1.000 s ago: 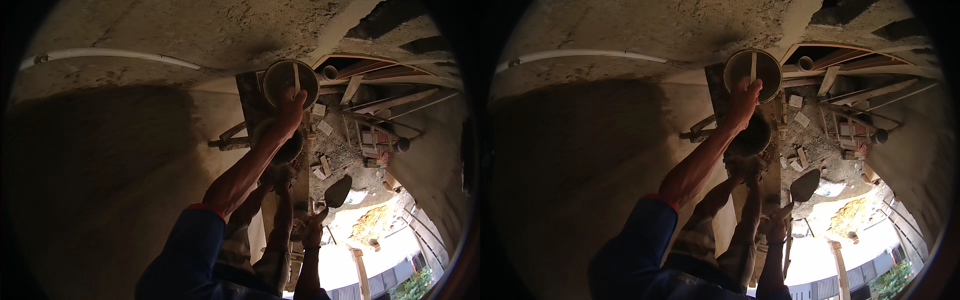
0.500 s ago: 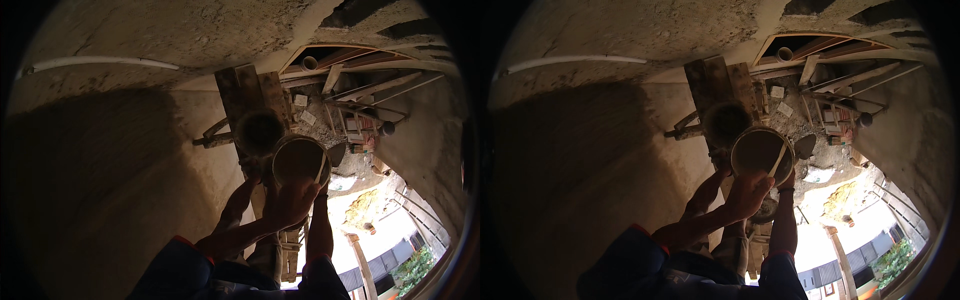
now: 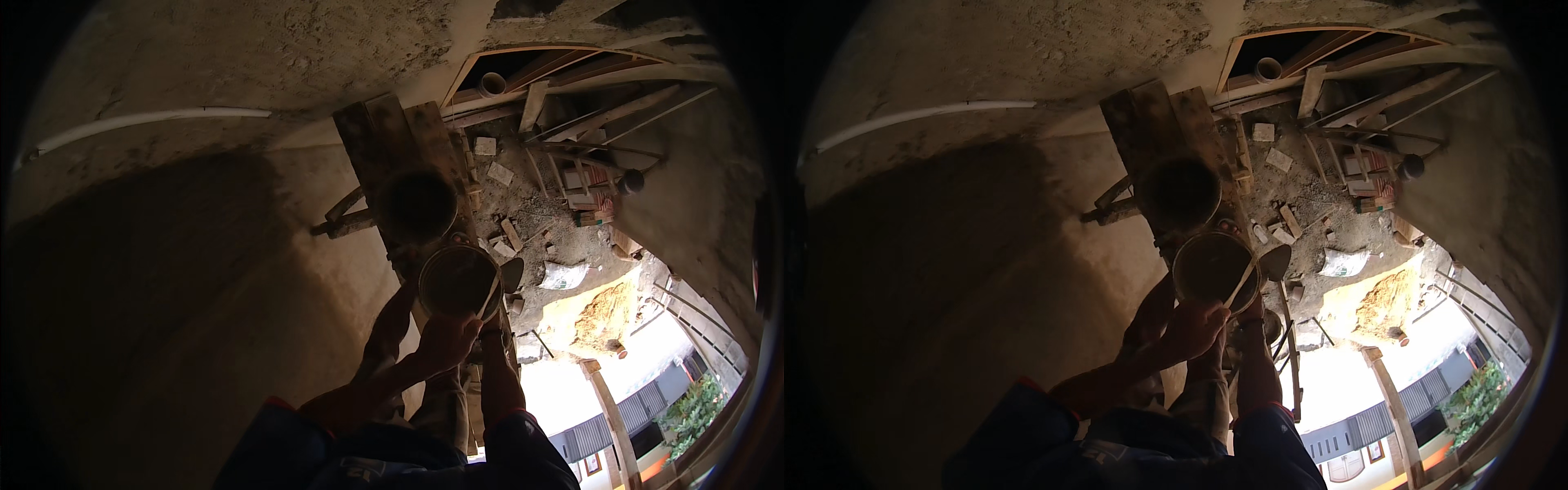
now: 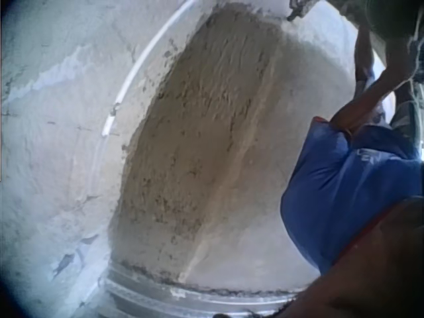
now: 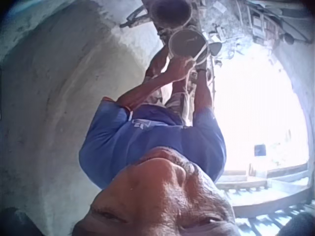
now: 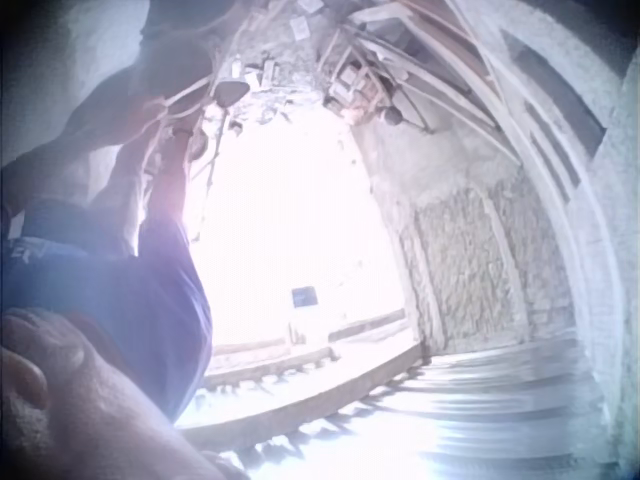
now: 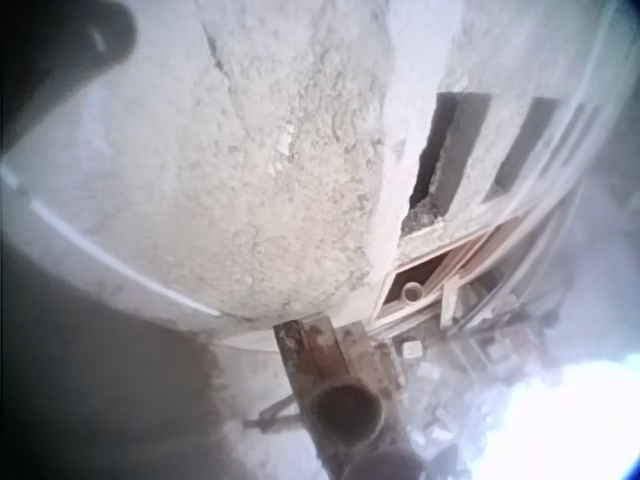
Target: The person uses a long straightedge to smooth wet plaster on a wall, repeatedly scraping it across the surface and periodically dipping a trowel into a bucket to collect and re-apply plaster material to uneven spots.
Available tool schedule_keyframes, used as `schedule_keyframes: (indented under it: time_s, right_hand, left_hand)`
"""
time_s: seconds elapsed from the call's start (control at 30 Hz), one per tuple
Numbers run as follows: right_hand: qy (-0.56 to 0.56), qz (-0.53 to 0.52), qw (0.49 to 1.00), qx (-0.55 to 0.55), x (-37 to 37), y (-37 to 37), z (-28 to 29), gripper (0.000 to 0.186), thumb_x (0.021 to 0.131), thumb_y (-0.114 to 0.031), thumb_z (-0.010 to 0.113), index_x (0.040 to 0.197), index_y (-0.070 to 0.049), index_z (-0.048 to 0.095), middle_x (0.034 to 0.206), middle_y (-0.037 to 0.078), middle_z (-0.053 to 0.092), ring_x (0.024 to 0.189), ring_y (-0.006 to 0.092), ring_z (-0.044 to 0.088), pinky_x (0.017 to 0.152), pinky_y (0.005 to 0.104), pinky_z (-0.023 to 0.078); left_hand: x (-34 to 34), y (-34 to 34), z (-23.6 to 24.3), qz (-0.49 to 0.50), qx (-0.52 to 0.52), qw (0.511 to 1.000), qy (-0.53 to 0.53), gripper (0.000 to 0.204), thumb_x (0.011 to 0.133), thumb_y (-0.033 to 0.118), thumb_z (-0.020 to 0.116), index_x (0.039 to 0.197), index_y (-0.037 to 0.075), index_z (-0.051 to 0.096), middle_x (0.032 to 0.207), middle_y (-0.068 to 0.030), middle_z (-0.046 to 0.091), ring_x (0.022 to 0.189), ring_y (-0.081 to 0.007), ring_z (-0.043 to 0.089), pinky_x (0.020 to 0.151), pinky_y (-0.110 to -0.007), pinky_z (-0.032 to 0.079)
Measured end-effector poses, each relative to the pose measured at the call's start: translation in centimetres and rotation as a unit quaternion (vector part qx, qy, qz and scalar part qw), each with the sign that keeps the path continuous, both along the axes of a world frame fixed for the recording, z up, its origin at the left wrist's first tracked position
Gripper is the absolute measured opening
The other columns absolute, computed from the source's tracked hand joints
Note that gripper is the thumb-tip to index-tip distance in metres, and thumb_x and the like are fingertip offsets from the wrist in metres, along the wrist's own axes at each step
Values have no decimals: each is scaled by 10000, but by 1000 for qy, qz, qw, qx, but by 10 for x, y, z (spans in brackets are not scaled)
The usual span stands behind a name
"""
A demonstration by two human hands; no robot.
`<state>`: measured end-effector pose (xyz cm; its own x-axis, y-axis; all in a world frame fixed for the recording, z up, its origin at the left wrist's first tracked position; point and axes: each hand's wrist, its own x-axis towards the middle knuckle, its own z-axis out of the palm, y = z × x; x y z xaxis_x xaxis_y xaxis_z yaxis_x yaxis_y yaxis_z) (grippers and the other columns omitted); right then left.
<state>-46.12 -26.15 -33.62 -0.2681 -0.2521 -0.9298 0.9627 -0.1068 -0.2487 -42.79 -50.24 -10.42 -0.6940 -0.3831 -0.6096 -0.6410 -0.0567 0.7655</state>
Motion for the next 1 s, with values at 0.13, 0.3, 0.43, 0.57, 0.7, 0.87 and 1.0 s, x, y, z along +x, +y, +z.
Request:
schedule_keyframes:
  time_s: [0.13, 0.3, 0.43, 0.57, 0.7, 0.87, 1.0]
  right_hand:
    - [-7, 20, 1000, 10, 14, -3, -14, 394, 887, -277, 368, 1181, -25, 437, 1172, 113, 507, 1059, 219, 502, 888, 324, 428]
    - [-12, 42, 999, 13, 22, -3, -33, 395, 897, -274, 351, 1194, -26, 430, 1183, 114, 502, 1072, 215, 495, 896, 311, 425]
    - [-84, -35, 996, 4, 23, -2, -42, 388, 889, -280, 367, 1157, -17, 462, 1137, 112, 532, 1018, 220, 526, 864, 320, 446]
    - [-78, -5, 997, 29, 22, -14, -31, 322, 871, -265, 409, 1060, -28, 518, 1013, 74, 580, 894, 202, 573, 774, 309, 491]
    - [-87, 11, 994, 66, 27, -20, -27, 265, 847, -244, 464, 999, -40, 534, 935, 55, 582, 841, 167, 570, 719, 283, 496]
    - [63, 129, 989, 35, 37, 6, -50, 191, 829, -208, 499, 931, -52, 540, 841, 56, 570, 780, 122, 548, 666, 263, 482]
    - [379, 532, 739, 162, 48, 18, -60, 204, 835, -230, 486, 915, -50, 538, 802, 49, 562, 737, 132, 553, 656, 264, 487]
  left_hand:
    - [1, -13, -7, -23, -33, 999, -3, 197, 797, 204, 532, 706, 32, 565, 594, -141, 539, 592, -304, 562, 567, -398, 438]
    - [-8, -45, 4, -93, -74, 993, -22, 202, 799, 246, 537, 771, 54, 592, 584, -146, 545, 618, -295, 581, 572, -397, 459]
    - [-5, -46, -13, -100, -60, 993, -32, 201, 802, 249, 532, 791, 61, 601, 598, -150, 554, 652, -295, 587, 590, -400, 459]
    - [9, -45, -32, -97, -41, 993, -60, 205, 806, 241, 523, 805, 51, 601, 639, -156, 569, 660, -311, 586, 601, -407, 453]
    - [26, -38, -58, -99, -39, 992, -72, 212, 810, 231, 511, 806, 34, 590, 668, -173, 565, 669, -324, 578, 602, -404, 441]
    - [27, -36, -73, -81, -27, 995, -44, 214, 809, 225, 507, 773, 24, 572, 657, -183, 546, 660, -331, 565, 590, -408, 427]
    - [32, -38, -76, -76, -22, 996, -47, 217, 808, 226, 505, 759, 24, 566, 660, -182, 545, 653, -331, 562, 586, -410, 423]
